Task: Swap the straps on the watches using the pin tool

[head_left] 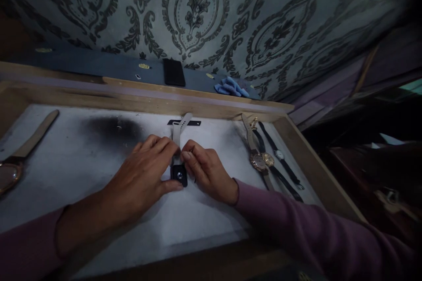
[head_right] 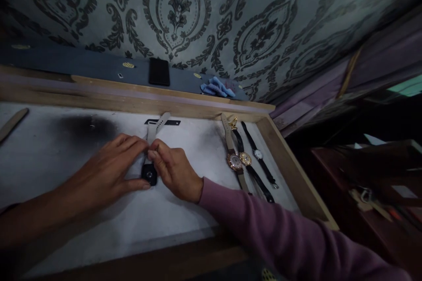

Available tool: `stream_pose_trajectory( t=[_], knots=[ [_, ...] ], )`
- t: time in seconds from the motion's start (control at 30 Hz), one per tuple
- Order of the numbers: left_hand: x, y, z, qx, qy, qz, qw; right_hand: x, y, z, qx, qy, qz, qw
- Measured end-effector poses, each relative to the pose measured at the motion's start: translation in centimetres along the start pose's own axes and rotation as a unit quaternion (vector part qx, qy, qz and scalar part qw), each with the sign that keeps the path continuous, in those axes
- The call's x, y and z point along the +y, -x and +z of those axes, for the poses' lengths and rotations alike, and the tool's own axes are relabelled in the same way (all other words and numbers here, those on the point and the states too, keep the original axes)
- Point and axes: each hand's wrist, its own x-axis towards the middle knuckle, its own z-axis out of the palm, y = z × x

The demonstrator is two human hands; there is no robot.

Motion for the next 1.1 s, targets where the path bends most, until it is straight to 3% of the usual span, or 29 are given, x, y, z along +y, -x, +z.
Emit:
stream_pose_trajectory(
  t=[0.67, 1.1],
  knots=[
    [0.16, -0.15, -0.12, 0.0, 0.01, -0.006, 1.0, 0.98, 0.07, 0.36, 0.016, -0.095, 0.033, 0.995],
    [0.02, -0.07, 0.07, 0.013, -0.009, -0.005, 1.0, 0.74, 0.06, 0.15, 0.029, -0.047, 0.025, 0.998]
  ],
)
